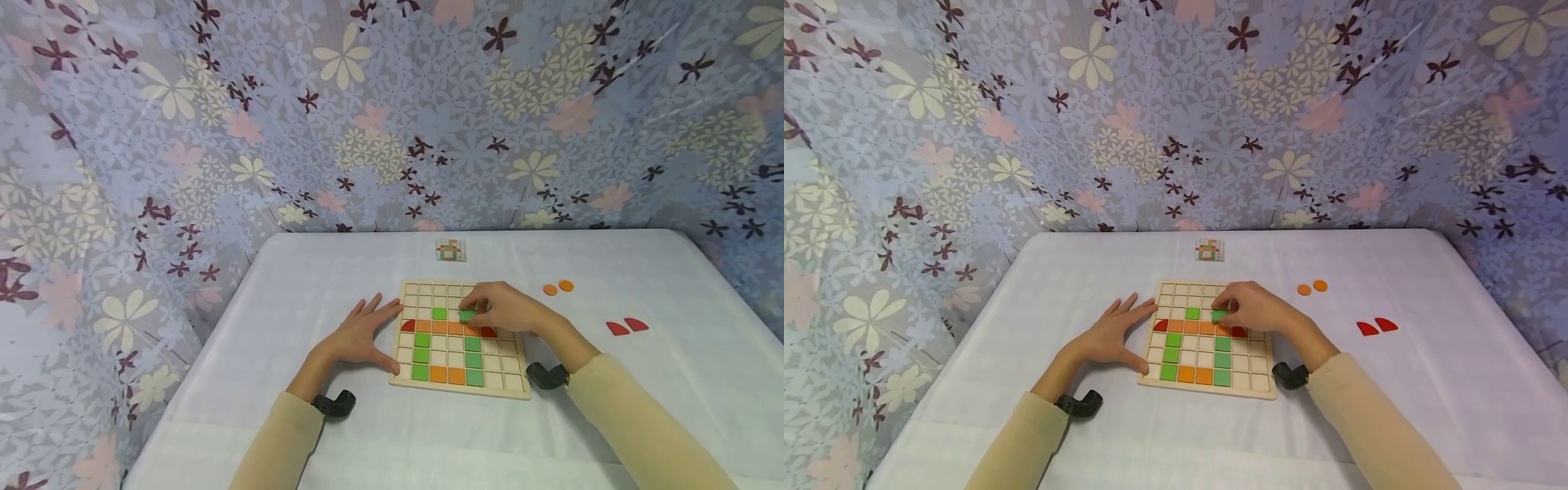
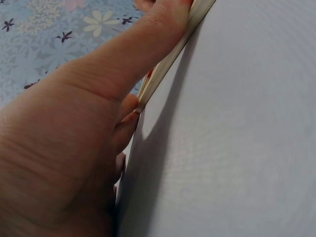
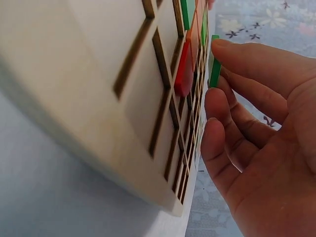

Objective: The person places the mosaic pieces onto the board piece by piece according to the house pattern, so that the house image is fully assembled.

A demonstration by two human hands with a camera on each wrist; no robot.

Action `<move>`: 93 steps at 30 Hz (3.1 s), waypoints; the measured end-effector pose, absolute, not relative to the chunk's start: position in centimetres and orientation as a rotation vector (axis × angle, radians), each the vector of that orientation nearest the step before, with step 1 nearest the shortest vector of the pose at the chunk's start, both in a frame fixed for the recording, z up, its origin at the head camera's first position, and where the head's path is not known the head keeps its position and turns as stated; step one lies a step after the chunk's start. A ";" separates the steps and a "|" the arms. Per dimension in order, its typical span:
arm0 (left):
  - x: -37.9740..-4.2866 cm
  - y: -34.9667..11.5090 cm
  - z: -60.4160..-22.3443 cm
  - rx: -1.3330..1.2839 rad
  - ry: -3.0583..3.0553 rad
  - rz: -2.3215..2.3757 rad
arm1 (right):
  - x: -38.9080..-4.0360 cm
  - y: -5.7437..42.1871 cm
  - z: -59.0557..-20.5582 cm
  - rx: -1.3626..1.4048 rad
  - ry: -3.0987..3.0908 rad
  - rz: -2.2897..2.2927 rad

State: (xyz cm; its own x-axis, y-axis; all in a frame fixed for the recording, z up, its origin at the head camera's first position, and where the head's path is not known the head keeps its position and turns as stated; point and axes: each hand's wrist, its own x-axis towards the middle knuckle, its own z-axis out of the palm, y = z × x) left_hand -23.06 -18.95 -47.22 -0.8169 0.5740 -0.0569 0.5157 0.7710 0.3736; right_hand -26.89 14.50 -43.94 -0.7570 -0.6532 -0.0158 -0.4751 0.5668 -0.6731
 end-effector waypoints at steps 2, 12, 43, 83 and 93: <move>-23.1 -19.0 -47.2 0.869 2.800 0.509 | -27.0 14.3 -43.9 -0.974 2.541 -0.966; -23.0 -19.0 -47.2 0.856 2.794 0.517 | -27.7 12.9 -44.0 -0.999 2.557 -0.913; -22.9 -19.0 -47.0 0.852 2.788 0.526 | -27.3 14.5 -44.2 -0.960 2.496 -1.051; -23.0 -18.9 -47.3 0.891 2.791 0.519 | -21.5 30.1 -43.8 -0.534 2.821 -0.907; -22.9 -18.9 -47.2 0.864 2.799 0.509 | -21.1 33.8 -44.4 -0.433 2.883 -0.820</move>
State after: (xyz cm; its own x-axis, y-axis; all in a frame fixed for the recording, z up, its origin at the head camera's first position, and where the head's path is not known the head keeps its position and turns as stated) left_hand -22.90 -18.94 -47.19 -0.8183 0.5717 -0.0590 0.5143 0.7742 0.3689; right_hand -21.06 33.82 -44.38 -0.9529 -0.3018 -0.0298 -0.2410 0.8130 -0.5300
